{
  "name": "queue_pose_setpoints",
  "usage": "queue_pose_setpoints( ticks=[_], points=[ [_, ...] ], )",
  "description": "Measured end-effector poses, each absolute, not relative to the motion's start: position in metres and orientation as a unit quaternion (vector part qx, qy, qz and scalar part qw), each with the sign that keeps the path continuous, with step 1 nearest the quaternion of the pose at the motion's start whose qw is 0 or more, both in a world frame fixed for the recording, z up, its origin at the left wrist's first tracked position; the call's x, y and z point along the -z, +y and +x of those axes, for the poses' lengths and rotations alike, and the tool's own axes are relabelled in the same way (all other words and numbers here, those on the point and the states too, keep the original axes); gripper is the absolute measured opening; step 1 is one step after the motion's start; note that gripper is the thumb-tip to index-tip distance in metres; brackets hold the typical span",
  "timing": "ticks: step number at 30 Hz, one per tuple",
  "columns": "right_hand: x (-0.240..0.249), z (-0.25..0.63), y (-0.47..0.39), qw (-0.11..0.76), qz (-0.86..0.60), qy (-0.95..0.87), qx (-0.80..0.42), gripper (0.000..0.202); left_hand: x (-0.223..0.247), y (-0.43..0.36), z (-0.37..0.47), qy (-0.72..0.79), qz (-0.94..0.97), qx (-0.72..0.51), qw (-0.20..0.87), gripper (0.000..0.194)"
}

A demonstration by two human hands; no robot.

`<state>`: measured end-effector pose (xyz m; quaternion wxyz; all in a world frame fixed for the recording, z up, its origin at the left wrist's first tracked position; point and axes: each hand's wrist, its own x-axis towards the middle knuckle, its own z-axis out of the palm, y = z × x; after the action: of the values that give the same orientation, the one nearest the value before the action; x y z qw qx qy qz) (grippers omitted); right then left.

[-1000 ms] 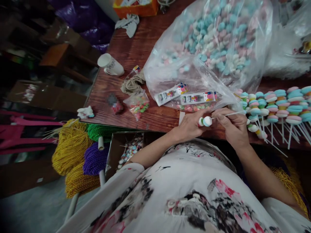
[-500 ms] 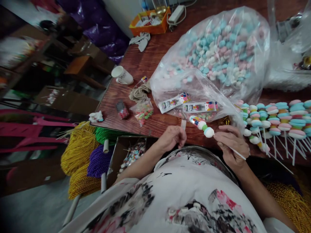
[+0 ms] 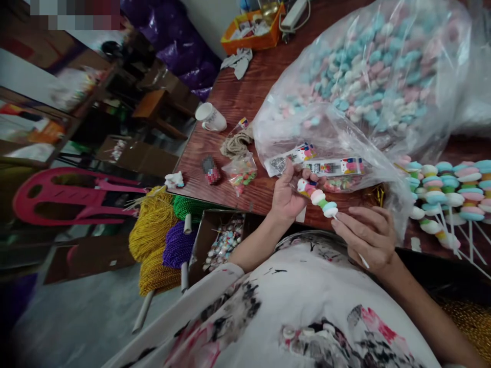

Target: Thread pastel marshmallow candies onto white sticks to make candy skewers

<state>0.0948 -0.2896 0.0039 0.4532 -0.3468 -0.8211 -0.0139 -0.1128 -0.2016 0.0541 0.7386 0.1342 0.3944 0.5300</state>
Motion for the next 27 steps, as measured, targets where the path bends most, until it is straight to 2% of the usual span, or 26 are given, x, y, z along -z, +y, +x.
queue_pose_setpoints(
  ticks=[4,9,13,16,20,22,25,27],
  points=[
    [0.003,0.083,-0.290,0.466,-0.335,-0.819,0.001,0.043,-0.055,-0.202,-0.108,0.393,0.139,-0.542,0.730,0.047],
    [0.005,0.062,-0.285,0.483,-0.305,-0.821,-0.011,0.040,-0.057,-0.195,-0.112,0.344,0.156,-0.483,0.790,0.052],
    [0.008,0.054,-0.289,0.426,-0.255,-0.866,-0.052,0.036,-0.052,-0.196,-0.121,0.356,0.142,-0.403,0.831,0.057],
    [0.001,0.064,-0.290,0.420,-0.237,-0.867,-0.128,0.035,-0.043,-0.202,-0.125,0.323,0.144,-0.365,0.861,0.056],
    [-0.019,0.080,-0.256,0.525,-0.470,-0.655,-0.273,0.030,-0.036,-0.205,-0.119,0.263,0.160,-0.360,0.881,0.051],
    [-0.027,0.079,-0.224,0.558,-0.499,-0.541,-0.384,0.032,-0.036,-0.203,-0.111,0.250,0.166,-0.337,0.893,0.048],
    [-0.037,0.067,-0.178,0.509,-0.493,-0.498,-0.500,0.034,-0.039,-0.200,-0.097,0.224,0.177,-0.289,0.914,0.040],
    [-0.044,0.056,-0.156,0.499,-0.486,-0.509,-0.506,0.033,-0.040,-0.199,-0.089,0.202,0.193,-0.263,0.923,0.037]
  ],
)
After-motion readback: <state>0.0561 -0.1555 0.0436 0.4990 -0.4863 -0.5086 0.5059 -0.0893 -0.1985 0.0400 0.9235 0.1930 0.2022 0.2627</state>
